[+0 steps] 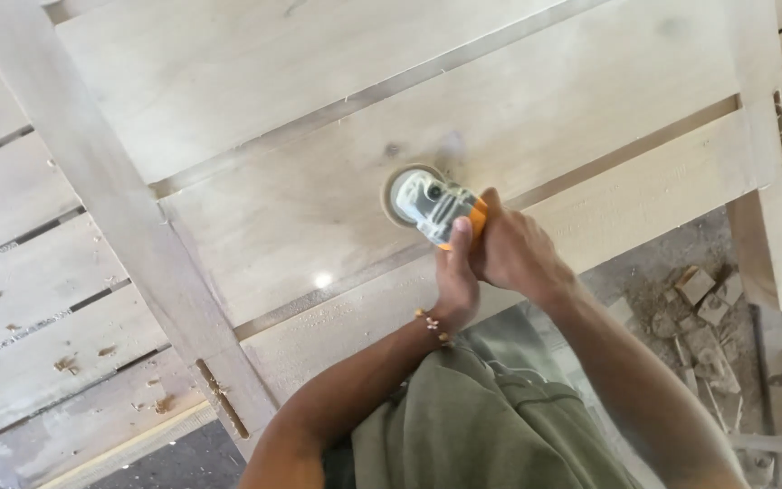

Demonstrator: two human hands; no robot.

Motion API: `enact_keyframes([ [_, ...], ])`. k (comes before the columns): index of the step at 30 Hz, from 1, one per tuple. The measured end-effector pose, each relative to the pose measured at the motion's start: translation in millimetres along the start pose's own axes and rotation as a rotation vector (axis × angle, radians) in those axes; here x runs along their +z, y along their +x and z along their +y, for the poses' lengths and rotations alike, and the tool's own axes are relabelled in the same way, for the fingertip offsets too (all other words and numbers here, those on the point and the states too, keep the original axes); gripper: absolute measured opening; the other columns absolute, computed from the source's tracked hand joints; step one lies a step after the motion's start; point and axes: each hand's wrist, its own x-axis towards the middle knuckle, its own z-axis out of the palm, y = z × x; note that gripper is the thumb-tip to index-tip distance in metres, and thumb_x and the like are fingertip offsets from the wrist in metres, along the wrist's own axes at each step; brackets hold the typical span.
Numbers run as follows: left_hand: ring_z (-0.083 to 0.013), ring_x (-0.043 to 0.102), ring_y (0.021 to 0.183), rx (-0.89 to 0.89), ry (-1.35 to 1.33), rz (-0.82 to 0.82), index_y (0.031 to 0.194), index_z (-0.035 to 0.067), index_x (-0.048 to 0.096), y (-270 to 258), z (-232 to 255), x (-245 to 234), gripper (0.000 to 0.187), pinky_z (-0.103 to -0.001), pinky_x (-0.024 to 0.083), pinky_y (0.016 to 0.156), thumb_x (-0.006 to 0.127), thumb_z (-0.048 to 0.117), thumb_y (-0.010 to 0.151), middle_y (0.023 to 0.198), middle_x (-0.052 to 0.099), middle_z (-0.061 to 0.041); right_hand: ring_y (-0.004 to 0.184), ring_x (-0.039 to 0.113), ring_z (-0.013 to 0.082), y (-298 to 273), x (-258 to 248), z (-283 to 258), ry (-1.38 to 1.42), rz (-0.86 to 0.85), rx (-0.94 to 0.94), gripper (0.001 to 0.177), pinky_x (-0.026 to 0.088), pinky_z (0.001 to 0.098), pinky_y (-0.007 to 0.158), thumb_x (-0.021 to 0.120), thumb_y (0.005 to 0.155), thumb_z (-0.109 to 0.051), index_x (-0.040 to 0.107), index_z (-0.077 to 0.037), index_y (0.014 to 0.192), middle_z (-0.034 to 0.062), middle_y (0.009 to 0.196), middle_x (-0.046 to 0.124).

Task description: The person sands a wooden door by holding an angle grinder with a sanding attachment with both hands and moving it across the surface and edges of the door in several passes.

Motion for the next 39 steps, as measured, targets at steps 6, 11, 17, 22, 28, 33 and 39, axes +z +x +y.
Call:
enact_keyframes([
  [6,-0.0213,0.060,0.124,-0.055,0.072,-0.081,0.139,0.000,0.057,35.2,-34.8,79.9,0.069,-0.037,0.048,0.107,0.061,0.055,0.098,0.131,0.065,-0.012,0.061,0.069,0.0225,0.9,-40.7,65.1,0.201,0.079,0.231,0.043,0.060,0.0375,0.048,0.061,0.099,-0.024,0.045,-0.001,0.132,0.0149,0.090,0.071],
  [11,-0.0219,0.061,0.120,-0.164,-0.001,-0.151,0.140,0.000,0.056,31.6,-36.7,58.2,0.068,-0.036,0.049,0.105,0.063,0.053,0.098,0.130,0.065,-0.013,0.065,0.068,0.0215,-8.9,-29.7,53.6,0.288,0.226,0.260,0.056,0.058,0.0331,0.050,0.070,0.092,-0.023,0.041,0.001,0.133,0.0178,0.092,0.072],
  [17,-0.0228,0.059,0.127,-0.080,-0.018,-0.104,0.146,0.001,0.047,6.2,-44.8,47.0,0.078,-0.038,0.049,0.110,0.059,0.061,0.099,0.137,0.058,-0.014,0.073,0.077,0.0308,-16.4,-21.0,54.6,0.129,-0.023,0.147,0.054,0.063,0.0370,0.058,0.065,0.097,-0.027,0.041,0.002,0.136,0.0199,0.095,0.076],
  [22,-0.0316,0.061,0.120,-0.193,0.136,-0.130,0.143,-0.006,0.050,12.3,-40.1,41.5,0.081,-0.047,0.052,0.105,0.057,0.061,0.098,0.132,0.061,-0.023,0.081,0.074,0.0272,-19.9,-11.7,43.3,0.185,0.215,0.174,0.059,0.060,0.0363,0.061,0.079,0.086,-0.028,0.047,0.005,0.122,0.0213,0.096,0.075],
  [28,-0.0278,0.062,0.121,0.054,-0.156,-0.072,0.147,-0.001,0.046,-43.0,2.5,-14.3,0.071,-0.045,0.053,0.105,0.053,0.055,0.102,0.133,0.060,-0.017,0.065,0.074,0.0258,-18.0,33.4,-5.5,0.104,-0.043,-0.138,0.047,0.065,0.0346,0.053,0.062,0.098,-0.026,0.044,0.002,0.130,0.0159,0.091,0.070],
  [33,-0.0241,0.060,0.122,0.036,-0.264,0.112,0.146,0.003,0.046,-10.3,-49.8,19.5,0.066,-0.042,0.050,0.108,0.059,0.047,0.099,0.136,0.057,-0.015,0.055,0.067,0.0191,-7.0,-11.3,31.7,0.069,-0.077,-0.179,0.035,0.058,0.0300,0.042,0.065,0.097,-0.029,0.057,-0.002,0.117,0.0126,0.083,0.072],
  [39,-0.0248,0.061,0.121,-0.104,-0.112,-0.101,0.142,-0.003,0.047,39.1,-88.7,117.3,0.071,-0.042,0.053,0.107,0.060,0.053,0.100,0.132,0.056,-0.018,0.049,0.066,0.0218,16.3,-51.7,146.6,0.094,0.037,0.033,0.046,0.058,0.0308,0.038,0.064,0.093,-0.017,0.045,0.005,0.129,0.0178,0.083,0.070],
])
